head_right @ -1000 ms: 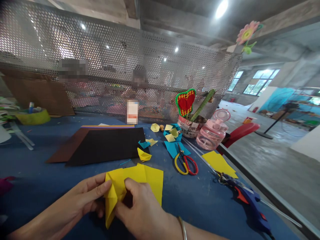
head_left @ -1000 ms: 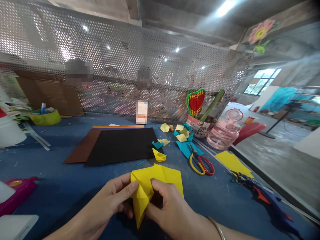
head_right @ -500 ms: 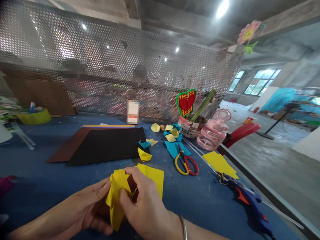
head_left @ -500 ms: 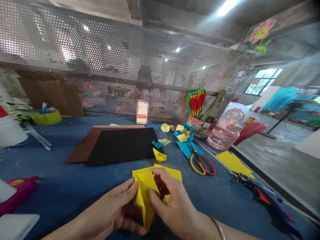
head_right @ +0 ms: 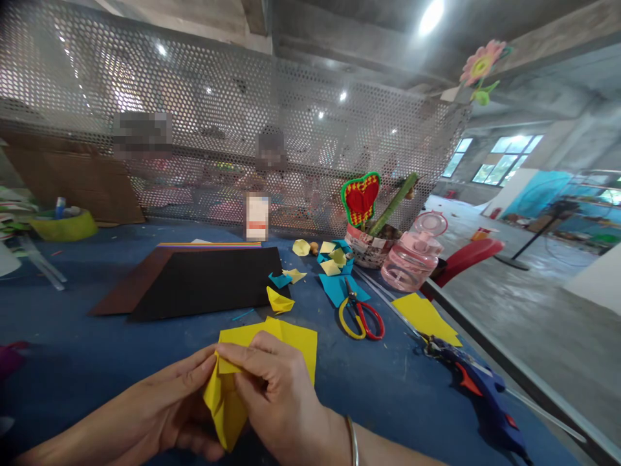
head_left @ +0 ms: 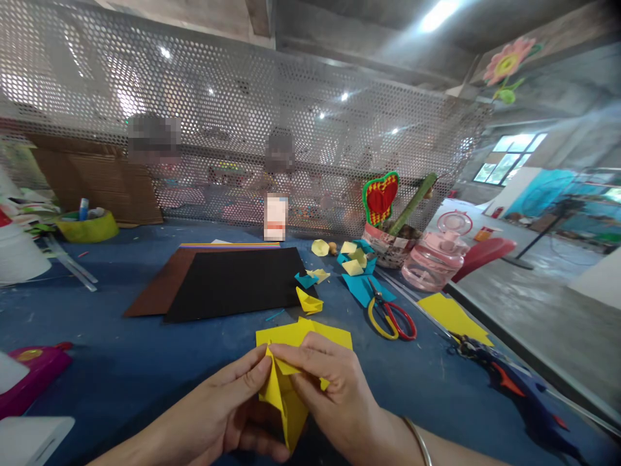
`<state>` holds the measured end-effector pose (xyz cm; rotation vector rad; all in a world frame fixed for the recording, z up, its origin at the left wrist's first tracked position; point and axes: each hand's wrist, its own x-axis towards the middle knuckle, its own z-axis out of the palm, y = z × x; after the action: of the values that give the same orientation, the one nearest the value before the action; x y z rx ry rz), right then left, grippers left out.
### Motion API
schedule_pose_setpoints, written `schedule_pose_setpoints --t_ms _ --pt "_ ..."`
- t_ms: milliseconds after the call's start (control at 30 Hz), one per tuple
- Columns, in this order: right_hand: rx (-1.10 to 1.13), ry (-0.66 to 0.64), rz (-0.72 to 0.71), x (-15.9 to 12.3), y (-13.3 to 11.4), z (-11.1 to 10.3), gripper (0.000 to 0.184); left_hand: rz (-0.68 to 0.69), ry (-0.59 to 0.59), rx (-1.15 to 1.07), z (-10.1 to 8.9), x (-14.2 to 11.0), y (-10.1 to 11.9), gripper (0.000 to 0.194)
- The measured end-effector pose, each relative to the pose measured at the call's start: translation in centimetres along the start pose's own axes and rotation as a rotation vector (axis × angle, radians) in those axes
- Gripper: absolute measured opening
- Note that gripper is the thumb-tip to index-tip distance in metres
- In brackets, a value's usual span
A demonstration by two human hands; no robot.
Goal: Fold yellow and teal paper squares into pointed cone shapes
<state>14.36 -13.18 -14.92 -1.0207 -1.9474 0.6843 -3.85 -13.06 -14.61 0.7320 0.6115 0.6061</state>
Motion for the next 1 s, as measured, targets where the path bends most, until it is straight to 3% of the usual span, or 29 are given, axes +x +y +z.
schedule_pose_setpoints --t_ms 233,600,833,1000 --pt "0.011 0.079 -0.009 0.0 -0.2 -0.2 0.034 -0.031 -0.036 -0.017 -0.1 0.2 0.1 0.035" --pt "0.056 -0.050 -0.143 0.6 -1.8 -1.8 0.032 -0.020 0.005 0.002 -0.2 0.0 0.6 0.039" --pt "0.014 -0.025 0.111 0.5 -0.7 -0.4 0.012 -0.023 0.027 0.095 -0.9 0.5 0.1 0.038" --pt "0.069 -0.041 0.259 0.2 -0.1 0.3 0.040 0.052 0.001 0.315 -0.3 0.1 0.0 0.041"
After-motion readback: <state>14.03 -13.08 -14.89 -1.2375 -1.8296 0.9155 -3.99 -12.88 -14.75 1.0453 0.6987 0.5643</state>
